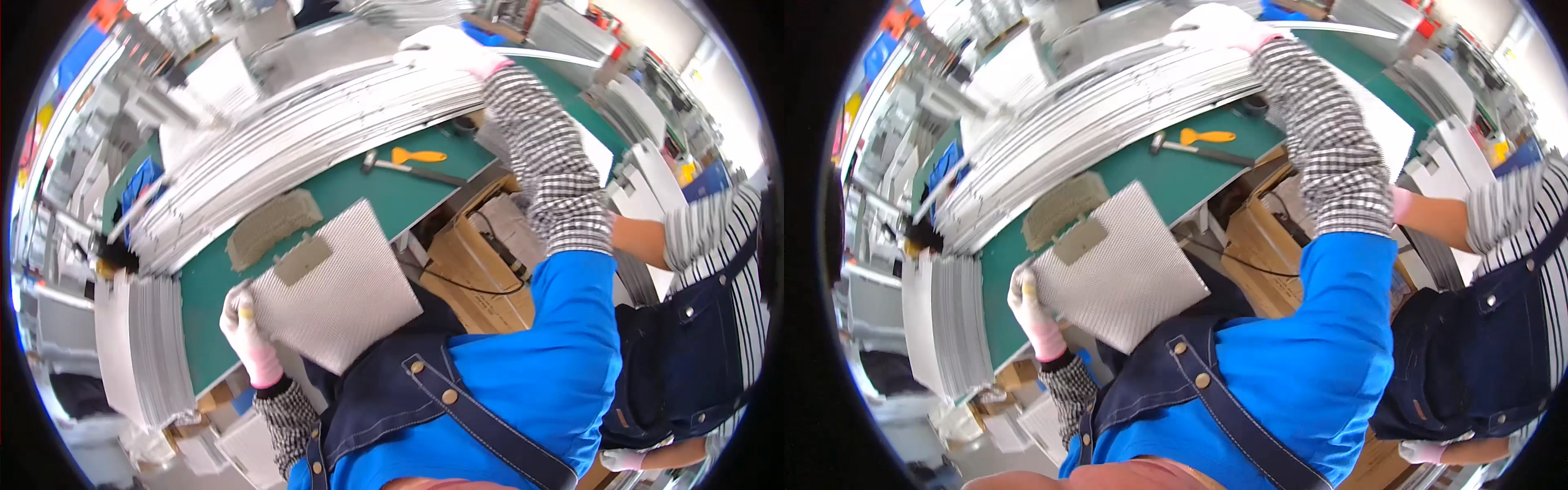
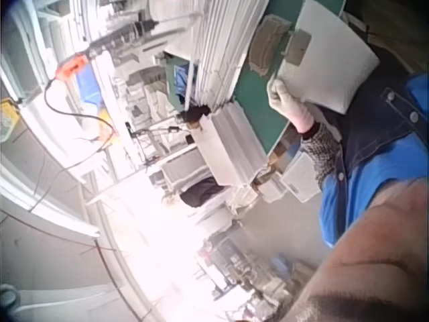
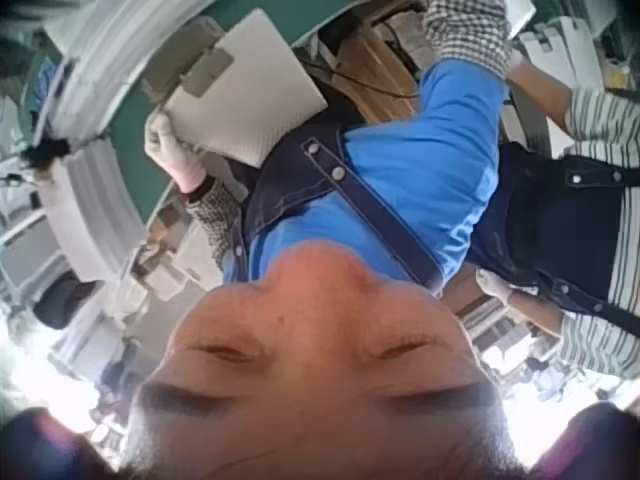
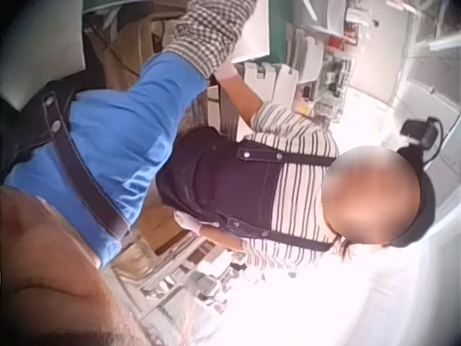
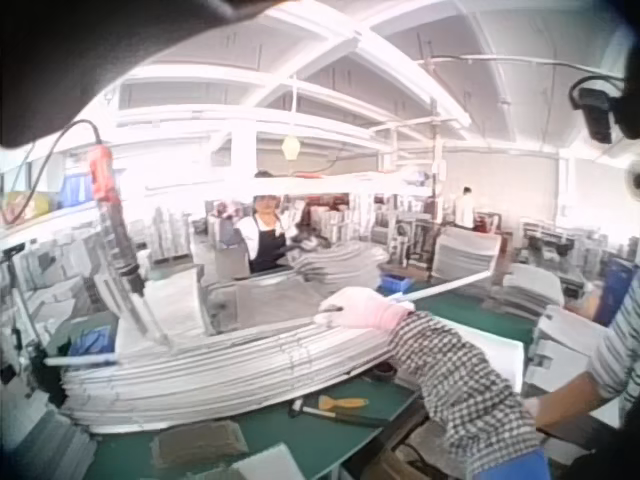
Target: The person assembles air filters by inserting white mesh sheets into white frames. They use a handheld power tool to secure the mesh to the frame and then place the completed units into a stack. The process is repeated for multiple units throughout the clip.
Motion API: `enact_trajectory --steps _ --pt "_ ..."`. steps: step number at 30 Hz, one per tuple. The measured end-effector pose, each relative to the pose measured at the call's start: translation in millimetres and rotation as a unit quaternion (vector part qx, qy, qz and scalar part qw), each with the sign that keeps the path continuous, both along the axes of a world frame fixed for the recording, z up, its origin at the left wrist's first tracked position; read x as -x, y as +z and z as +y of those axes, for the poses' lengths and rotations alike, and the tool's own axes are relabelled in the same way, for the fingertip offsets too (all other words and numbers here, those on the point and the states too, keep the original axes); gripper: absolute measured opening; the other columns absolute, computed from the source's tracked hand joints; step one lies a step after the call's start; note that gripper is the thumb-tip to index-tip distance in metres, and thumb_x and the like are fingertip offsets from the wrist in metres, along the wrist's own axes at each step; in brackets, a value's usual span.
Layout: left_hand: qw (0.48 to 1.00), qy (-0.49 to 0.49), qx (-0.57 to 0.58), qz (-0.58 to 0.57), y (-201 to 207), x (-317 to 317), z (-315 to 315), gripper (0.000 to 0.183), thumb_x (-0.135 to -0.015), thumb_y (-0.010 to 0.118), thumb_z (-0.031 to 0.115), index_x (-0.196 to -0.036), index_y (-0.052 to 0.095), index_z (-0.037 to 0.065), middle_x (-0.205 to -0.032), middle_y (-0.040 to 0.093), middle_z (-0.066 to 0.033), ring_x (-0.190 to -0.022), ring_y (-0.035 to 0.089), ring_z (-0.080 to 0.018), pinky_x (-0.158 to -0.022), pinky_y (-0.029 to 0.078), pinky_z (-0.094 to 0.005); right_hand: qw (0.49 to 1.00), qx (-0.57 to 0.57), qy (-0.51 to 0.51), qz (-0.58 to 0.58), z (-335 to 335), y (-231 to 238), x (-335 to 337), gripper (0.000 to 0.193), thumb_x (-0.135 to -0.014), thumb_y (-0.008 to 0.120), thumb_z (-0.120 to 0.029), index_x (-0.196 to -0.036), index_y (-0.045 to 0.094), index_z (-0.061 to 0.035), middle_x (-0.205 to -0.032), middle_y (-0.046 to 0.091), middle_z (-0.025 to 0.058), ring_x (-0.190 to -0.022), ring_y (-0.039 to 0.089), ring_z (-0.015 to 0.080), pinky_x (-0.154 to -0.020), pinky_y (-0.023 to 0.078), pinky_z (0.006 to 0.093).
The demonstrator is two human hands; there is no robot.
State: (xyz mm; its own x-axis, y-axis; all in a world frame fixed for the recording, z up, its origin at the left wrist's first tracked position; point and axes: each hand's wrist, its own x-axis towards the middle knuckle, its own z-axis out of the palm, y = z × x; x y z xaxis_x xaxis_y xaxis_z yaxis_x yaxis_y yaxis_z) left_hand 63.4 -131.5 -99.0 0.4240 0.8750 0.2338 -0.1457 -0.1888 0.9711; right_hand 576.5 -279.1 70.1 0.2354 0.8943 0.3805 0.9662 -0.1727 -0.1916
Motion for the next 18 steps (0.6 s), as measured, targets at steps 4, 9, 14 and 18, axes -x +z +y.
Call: enact_trajectory --steps 4,9,14,18 --pt "0.999 0.002 0.047 -0.001 -6.0 7.3 4.1 0.030 -0.097 0.064 0.022 -0.111 0.068 -0.004 -0.102 0.068 -0.0040 -0.093 0.056 -0.0085 -0.087 0.042 -0.0247 0.988 0.123 -0.023 0.093 5.1 11.8 35.9 0.048 -0.099 0.054 -0.048 -0.120 0.068 -0.0081 -0.113 0.071 0.0116 -0.105 0.066 0.0254 -0.095 0.049 0.0355" --pt "1.000 0.001 0.017 0.019 8.7 -0.5 -9.4 0.039 -0.103 0.054 0.029 -0.118 0.068 -0.004 -0.111 0.069 -0.0068 -0.103 0.059 -0.0132 -0.095 0.044 -0.0285 0.991 0.134 0.014 0.014 5.3 -3.6 106.1 0.051 -0.099 0.054 -0.048 -0.124 0.066 -0.0051 -0.122 0.066 0.0172 -0.115 0.060 0.0309 -0.101 0.045 0.0402" --pt "0.996 -0.010 0.082 -0.040 11.0 -2.1 -12.2 0.036 -0.100 0.062 0.024 -0.123 0.067 -0.003 -0.110 0.071 -0.0060 -0.098 0.061 -0.0103 -0.089 0.048 -0.0250 0.976 0.175 0.086 0.094 49.7 -53.4 130.4 0.039 -0.098 0.059 -0.042 -0.119 0.070 -0.0103 -0.108 0.072 0.0118 -0.097 0.068 0.0229 -0.087 0.053 0.0357" --pt "0.994 0.020 0.093 -0.052 7.5 -3.6 -11.4 0.033 -0.096 0.069 0.019 -0.121 0.068 -0.002 -0.104 0.071 -0.0025 -0.092 0.060 -0.0067 -0.084 0.047 -0.0221 0.951 0.088 0.276 0.105 77.9 -62.4 219.1 0.022 -0.092 0.066 -0.030 -0.102 0.070 -0.0110 -0.089 0.069 0.0073 -0.078 0.067 0.0223 -0.072 0.055 0.0324"
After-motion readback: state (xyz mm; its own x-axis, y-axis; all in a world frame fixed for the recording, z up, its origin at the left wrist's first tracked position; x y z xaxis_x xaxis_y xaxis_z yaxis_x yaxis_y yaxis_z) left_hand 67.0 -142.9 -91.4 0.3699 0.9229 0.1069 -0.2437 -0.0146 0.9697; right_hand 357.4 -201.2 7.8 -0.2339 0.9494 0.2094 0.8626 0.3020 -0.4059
